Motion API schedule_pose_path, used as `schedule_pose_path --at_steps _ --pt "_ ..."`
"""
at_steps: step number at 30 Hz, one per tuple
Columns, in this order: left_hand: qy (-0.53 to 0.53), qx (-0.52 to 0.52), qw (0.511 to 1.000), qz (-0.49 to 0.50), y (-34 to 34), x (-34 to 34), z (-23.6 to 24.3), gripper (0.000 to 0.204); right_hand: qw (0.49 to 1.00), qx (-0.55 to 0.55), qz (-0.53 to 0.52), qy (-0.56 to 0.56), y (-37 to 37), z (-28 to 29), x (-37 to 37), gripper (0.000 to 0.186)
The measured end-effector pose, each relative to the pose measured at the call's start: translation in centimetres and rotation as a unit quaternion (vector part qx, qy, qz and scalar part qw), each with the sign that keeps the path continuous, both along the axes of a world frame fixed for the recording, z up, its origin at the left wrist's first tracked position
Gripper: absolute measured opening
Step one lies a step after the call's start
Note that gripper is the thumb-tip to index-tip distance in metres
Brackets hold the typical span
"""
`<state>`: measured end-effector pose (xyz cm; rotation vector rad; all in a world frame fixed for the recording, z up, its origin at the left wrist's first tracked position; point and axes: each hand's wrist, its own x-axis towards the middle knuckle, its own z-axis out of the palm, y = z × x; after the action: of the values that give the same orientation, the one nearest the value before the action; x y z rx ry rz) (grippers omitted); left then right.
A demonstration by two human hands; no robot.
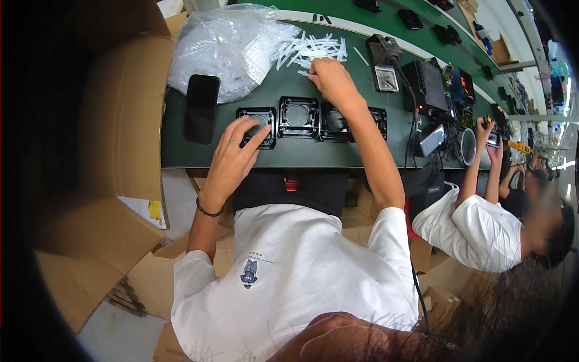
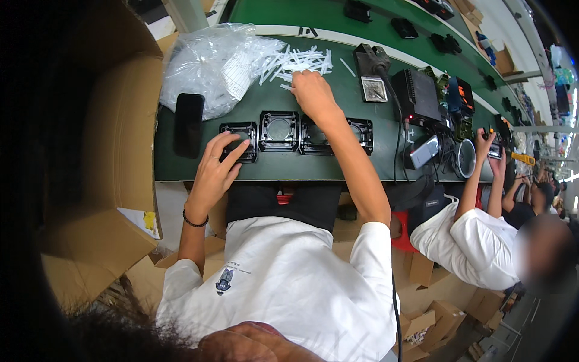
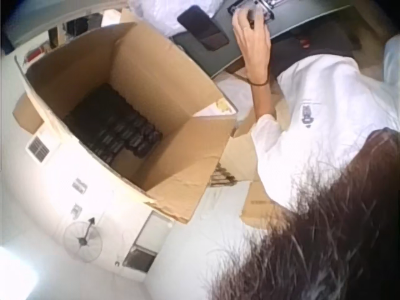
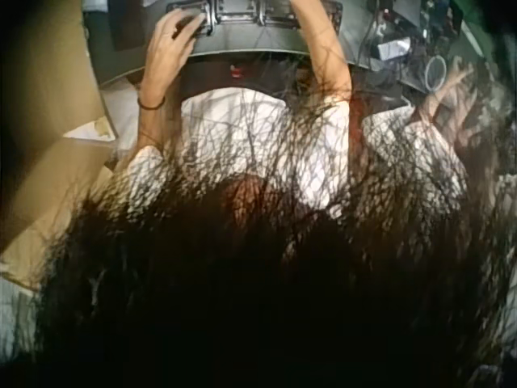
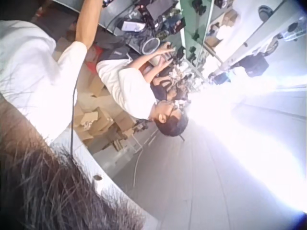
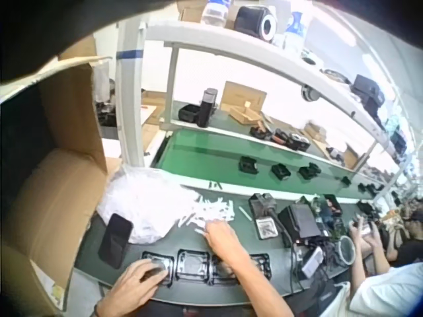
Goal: Using a soldering iron to join or repair black plastic electronic housings on a workshop assembly line.
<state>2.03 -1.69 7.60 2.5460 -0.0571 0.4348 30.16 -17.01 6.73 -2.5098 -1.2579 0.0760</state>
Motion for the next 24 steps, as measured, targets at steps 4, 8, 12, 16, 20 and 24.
schedule_pose_path --at_steps 4,8,12,16,20,24 --pt "-0.042 -0.036 0.998 0.039 0.4 0.1 0.2 0.065 0.998 0.067 -0.016 0.000 -0.4 0.9 -0.8 0.020" --pt "-0.120 -0.112 0.981 0.106 0.8 0.5 1.0 0.064 0.947 0.237 -0.046 0.210 -1.4 3.4 -3.4 0.024" --pt "-0.122 -0.265 0.954 0.070 -0.1 2.0 1.5 0.061 0.750 0.435 -0.013 0.498 -1.6 4.1 -8.6 0.034" --pt "-0.088 -0.335 0.936 0.061 -0.3 2.6 1.6 0.041 0.684 0.468 -0.029 0.559 -1.5 3.5 -13.2 0.027" --pt "-0.088 -0.309 0.946 0.037 0.7 1.7 1.2 0.022 0.764 0.433 0.002 0.478 -2.0 3.5 -14.4 0.014" --pt "-0.048 -0.307 0.950 0.023 1.8 0.5 0.5 0.018 0.948 0.264 0.111 0.138 -2.1 3.8 -14.3 0.024"
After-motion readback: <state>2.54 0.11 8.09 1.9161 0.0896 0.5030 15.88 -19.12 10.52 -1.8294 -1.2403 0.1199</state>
